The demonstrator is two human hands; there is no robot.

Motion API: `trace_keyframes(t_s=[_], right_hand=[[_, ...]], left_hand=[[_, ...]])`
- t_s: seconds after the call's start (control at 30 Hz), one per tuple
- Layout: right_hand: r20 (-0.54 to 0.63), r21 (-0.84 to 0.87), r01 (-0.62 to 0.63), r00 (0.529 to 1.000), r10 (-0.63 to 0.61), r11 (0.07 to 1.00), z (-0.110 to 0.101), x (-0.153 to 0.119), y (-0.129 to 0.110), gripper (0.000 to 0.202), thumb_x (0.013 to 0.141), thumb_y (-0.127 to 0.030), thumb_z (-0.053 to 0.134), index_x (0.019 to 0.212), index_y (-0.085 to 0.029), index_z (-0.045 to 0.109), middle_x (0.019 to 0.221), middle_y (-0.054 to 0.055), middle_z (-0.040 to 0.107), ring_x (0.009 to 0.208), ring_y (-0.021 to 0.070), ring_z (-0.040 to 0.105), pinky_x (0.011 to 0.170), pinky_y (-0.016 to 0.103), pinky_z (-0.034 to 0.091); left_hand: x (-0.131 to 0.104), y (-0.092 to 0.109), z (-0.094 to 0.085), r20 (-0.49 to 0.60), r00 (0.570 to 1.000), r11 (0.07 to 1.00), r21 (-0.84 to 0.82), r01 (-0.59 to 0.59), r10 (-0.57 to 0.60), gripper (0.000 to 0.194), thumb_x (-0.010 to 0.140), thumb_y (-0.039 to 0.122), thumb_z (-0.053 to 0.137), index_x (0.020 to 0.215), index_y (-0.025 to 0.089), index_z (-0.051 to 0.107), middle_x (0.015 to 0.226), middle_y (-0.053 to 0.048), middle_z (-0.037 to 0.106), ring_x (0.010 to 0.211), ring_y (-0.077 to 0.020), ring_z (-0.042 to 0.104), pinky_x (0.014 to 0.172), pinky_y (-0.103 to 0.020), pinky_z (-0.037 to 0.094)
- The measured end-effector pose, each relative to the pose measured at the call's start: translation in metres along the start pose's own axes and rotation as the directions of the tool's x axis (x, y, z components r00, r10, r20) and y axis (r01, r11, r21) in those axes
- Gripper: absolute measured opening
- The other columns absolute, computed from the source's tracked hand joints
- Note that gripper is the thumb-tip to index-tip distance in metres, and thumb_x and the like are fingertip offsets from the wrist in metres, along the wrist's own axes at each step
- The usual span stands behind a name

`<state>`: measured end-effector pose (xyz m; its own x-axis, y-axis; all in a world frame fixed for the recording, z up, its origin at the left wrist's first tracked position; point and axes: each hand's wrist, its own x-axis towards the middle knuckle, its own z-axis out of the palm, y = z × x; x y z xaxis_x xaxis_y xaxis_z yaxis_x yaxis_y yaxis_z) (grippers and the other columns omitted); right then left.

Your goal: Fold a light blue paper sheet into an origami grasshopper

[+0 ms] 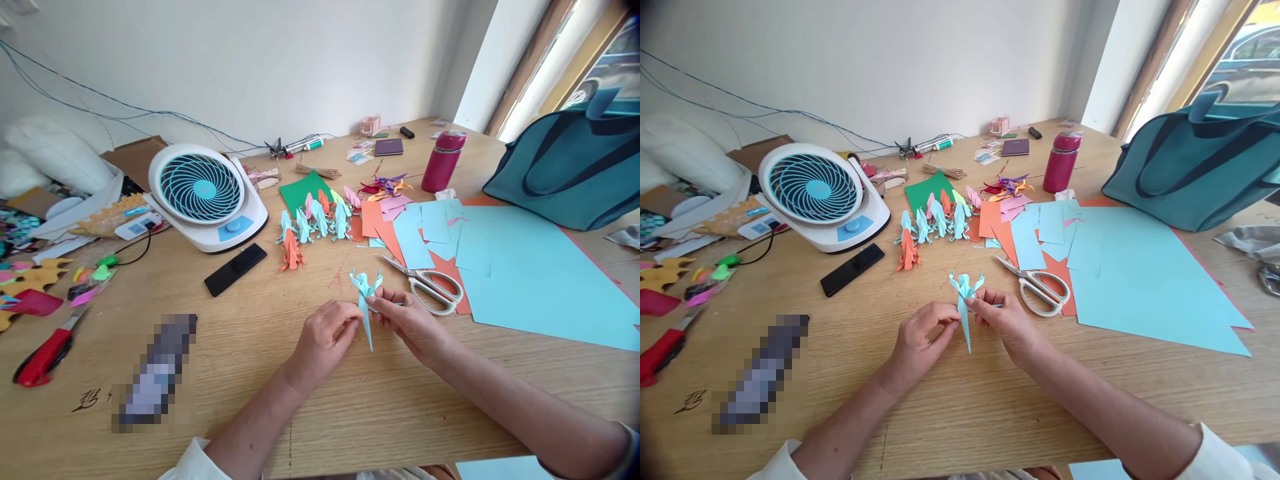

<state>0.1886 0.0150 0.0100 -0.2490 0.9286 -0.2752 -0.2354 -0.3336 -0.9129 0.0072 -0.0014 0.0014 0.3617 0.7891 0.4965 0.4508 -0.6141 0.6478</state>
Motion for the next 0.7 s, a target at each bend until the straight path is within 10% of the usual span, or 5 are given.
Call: trace_keyframes(t_s=[0.27,0.7], right_hand=[[0.082,0.171,-0.061,0.995,0.047,0.983,0.0045,-0.0069,0.0035,0.041,0.064,-0.052,0.084,0.071,-0.018,0.062,0.067,-0.002,0.052,0.062,0.0110,0.043,0.063,0.026,0.040],[0.016,0.085,0.014,1.000,-0.015,0.996,0.0079,-0.0098,0.0005,0.042,0.066,-0.056,0.081,0.066,-0.019,0.061,0.064,-0.001,0.055,0.064,0.0125,0.047,0.068,0.029,0.039]], left_hand=[[0.0026,-0.0021,-0.0012,-0.041,0.920,0.879,0.315,-0.358,0.390,0.014,0.090,0.009,0.058,0.099,0.020,0.062,0.088,-0.005,0.070,0.077,-0.0143,0.065,0.070,-0.025,0.053],[0.0002,-0.0063,-0.0013,-0.042,0.921,0.882,0.308,-0.356,0.387,0.015,0.091,0.011,0.058,0.102,0.020,0.064,0.086,-0.005,0.069,0.073,-0.0134,0.064,0.067,-0.024,0.052]])
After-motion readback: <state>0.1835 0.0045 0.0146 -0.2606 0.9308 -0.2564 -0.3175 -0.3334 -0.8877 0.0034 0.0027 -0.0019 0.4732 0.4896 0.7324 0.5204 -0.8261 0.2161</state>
